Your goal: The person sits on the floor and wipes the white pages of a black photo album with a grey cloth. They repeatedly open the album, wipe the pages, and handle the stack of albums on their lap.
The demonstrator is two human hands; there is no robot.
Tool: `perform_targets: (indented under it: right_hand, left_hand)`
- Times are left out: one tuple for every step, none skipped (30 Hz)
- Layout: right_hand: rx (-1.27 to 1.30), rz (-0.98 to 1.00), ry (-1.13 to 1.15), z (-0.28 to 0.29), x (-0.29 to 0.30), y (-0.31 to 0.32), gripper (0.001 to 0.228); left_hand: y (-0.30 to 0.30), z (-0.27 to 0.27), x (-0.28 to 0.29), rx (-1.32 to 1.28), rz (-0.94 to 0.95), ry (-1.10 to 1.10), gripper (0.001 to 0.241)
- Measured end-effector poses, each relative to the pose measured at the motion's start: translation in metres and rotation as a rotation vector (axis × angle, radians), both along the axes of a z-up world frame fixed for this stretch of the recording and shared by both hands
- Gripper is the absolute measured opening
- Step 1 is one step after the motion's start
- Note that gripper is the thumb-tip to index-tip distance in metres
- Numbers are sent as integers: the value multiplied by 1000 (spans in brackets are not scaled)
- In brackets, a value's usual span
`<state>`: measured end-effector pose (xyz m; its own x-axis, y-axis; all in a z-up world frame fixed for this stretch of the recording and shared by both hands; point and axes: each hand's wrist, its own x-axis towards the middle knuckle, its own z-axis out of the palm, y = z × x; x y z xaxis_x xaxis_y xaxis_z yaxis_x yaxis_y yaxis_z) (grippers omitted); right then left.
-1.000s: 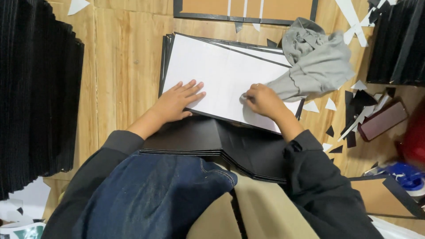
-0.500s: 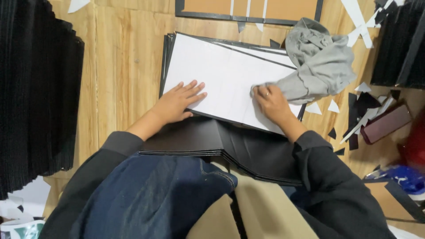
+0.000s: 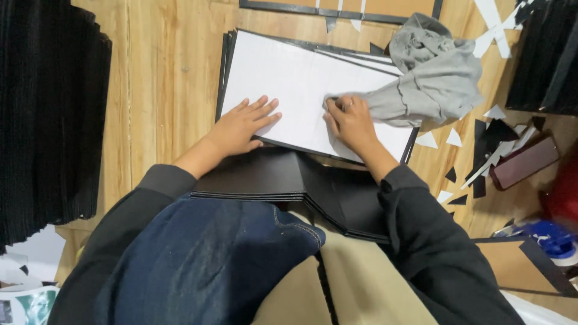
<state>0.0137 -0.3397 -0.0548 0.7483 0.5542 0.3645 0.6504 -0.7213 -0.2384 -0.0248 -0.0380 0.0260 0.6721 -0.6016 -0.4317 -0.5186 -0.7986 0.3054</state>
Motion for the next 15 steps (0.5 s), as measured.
perform_targets:
  right_hand:
    - [-18, 3, -10, 7, 1, 3, 26]
    - [-15, 2, -15, 5, 13, 4, 26]
    - [-66, -58, -64, 3, 24, 5, 26]
    - [-117, -119, -104, 0, 30, 6, 27]
    - [-115, -120, -99, -3, 36, 12, 27]
    - [-151, -175, -16, -5, 44, 16, 31]
    - [-187, -229, 67, -7, 52, 21, 38]
    - [-190, -227, 65, -7, 54, 21, 38]
    - [-178, -227, 104, -8, 55, 22, 35]
    - [-168, -223, 149, -9, 53, 23, 33]
    - [-172, -218, 152, -1, 42, 20, 33]
    - [-195, -180, 175, 7, 37, 20, 32]
    - [-218, -141, 197, 15, 31, 20, 32]
    - [-218, -140, 199, 16, 32, 19, 32]
    - [-230, -148, 169, 16, 33, 18, 32]
  left_hand:
    - [-1, 0, 1, 3, -1, 2, 78]
    - [-1, 0, 2, 5, -1, -3, 78]
    - [-1, 0, 3, 17, -9, -13, 79]
    - [-1, 0, -1, 28, -19, -13, 79]
    - [3, -8, -3, 31, -20, -8, 79]
    - [5, -15, -3, -58, -45, -39, 82]
    - [8, -23, -3, -146, -69, -70, 85]
    - [8, -23, -1, -149, -67, -72, 85]
    - [9, -23, 0, -149, -71, -80, 86]
    - [9, -23, -2, -149, -70, -82, 86]
    - [3, -15, -4, -152, -65, -79, 86]
    - [0, -5, -2, -71, -21, -24, 82]
    - [-3, 5, 1, 10, 22, 30, 78]
    - [-2, 4, 1, 10, 23, 31, 78]
    - [-1, 2, 2, 13, 17, 20, 79]
